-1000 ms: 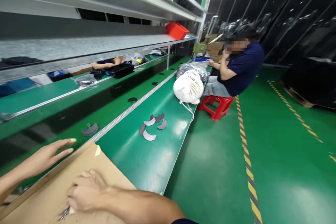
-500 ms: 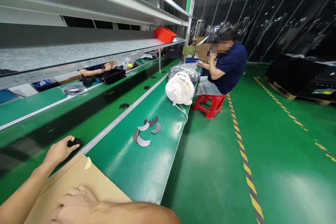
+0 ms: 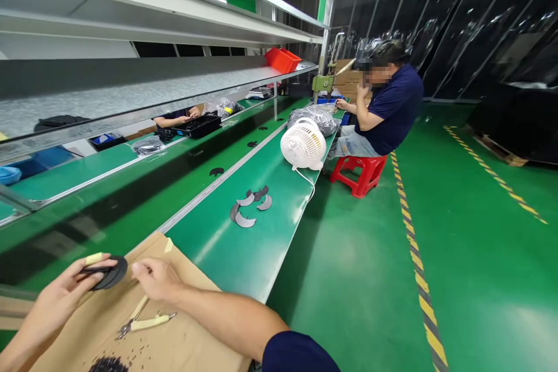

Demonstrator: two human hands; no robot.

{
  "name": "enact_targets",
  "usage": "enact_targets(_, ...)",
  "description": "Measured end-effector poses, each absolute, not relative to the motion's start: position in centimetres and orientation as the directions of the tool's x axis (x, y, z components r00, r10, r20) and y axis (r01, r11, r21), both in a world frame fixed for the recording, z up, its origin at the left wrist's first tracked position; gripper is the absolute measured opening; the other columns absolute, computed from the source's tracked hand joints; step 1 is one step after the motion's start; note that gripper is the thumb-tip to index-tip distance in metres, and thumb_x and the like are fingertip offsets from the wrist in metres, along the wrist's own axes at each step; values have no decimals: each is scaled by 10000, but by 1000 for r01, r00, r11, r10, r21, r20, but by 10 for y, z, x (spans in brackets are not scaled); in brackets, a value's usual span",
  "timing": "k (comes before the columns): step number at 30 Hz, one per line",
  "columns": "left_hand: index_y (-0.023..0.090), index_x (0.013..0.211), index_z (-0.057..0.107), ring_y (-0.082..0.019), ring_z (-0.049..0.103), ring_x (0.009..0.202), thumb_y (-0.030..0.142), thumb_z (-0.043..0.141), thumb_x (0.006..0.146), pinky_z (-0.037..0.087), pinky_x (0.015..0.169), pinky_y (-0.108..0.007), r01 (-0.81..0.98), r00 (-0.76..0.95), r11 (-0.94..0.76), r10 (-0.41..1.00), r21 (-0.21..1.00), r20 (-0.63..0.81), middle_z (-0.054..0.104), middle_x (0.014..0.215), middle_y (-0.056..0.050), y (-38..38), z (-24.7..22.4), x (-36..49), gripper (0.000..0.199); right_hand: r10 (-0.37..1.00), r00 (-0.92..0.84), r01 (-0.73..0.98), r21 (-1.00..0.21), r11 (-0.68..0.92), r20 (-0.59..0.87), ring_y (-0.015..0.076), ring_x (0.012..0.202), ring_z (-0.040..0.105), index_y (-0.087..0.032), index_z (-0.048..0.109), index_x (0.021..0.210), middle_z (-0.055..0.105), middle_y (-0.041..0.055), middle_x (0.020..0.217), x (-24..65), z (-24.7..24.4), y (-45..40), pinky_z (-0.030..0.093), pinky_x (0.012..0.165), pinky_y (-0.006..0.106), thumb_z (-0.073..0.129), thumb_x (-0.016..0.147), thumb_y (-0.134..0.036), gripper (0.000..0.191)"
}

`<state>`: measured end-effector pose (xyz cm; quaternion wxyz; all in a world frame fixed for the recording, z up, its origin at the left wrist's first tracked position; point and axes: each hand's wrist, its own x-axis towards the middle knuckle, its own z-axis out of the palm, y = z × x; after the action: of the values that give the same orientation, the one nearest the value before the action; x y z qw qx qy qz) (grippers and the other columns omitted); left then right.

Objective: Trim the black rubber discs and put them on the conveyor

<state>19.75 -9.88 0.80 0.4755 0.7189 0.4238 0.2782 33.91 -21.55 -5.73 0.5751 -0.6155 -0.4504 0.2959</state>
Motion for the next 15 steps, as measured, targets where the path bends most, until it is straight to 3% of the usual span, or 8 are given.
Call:
enact_targets(3, 266, 1000, 751, -365, 687, 1210, 652, 824, 560, 570, 1077, -462, 285, 540, -179, 842, 941, -3, 778, 1173, -63, -123, 5, 190, 589, 949, 311, -17, -998, 61, 53, 144, 737, 649, -193, 712, 984, 685, -2, 755, 345, -48, -214, 517, 716, 266, 592, 931, -606, 434)
enact_targets(6, 239, 992, 739, -385, 650, 1267, 687, 819, 592, 531, 1128, -504, 236, 539, -140, 842, 962, -10, 757, 1222, -92, -140, 5, 189, 607, 981, 191, -183, -983, 22, -14, 143, 705, 645, -185, 712, 940, 669, -7, 720, 354, -42, -215, 517, 712, 280, 756, 752, -689, 540)
enact_targets(10, 192, 1120, 675, -391, 666, 1232, 695, 808, 623, 557, 1077, -543, 147, 520, -123, 854, 981, 30, 753, 1200, -141, -158, 3, 195, 719, 994, 92, -288, -957, -28, -56, 105, 607, 556, -166, 683, 758, 626, -26, 649, 363, -32, -217, 444, 623, 251, 911, 581, -603, 523)
enact_targets(13, 207, 1197, 626, -336, 676, 1212, 602, 797, 684, 569, 1057, -493, 65, 365, -190, 918, 980, 154, 699, 1319, -138, -171, 3, 192, 670, 991, 110, -337, -941, -36, -78, 84, 560, 494, -160, 646, 713, 587, -34, 610, 365, -24, -217, 393, 568, 234, 918, 596, -559, 497)
enact_targets(15, 201, 1166, 635, -286, 712, 1096, 524, 786, 701, 595, 999, -449, 58, 237, -215, 952, 975, 196, 691, 1321, -134, -179, 7, 180, 585, 987, 131, -371, -928, -33, -88, 78, 550, 487, -166, 626, 726, 575, -40, 609, 366, -21, -216, 384, 550, 223, 909, 620, -532, 475)
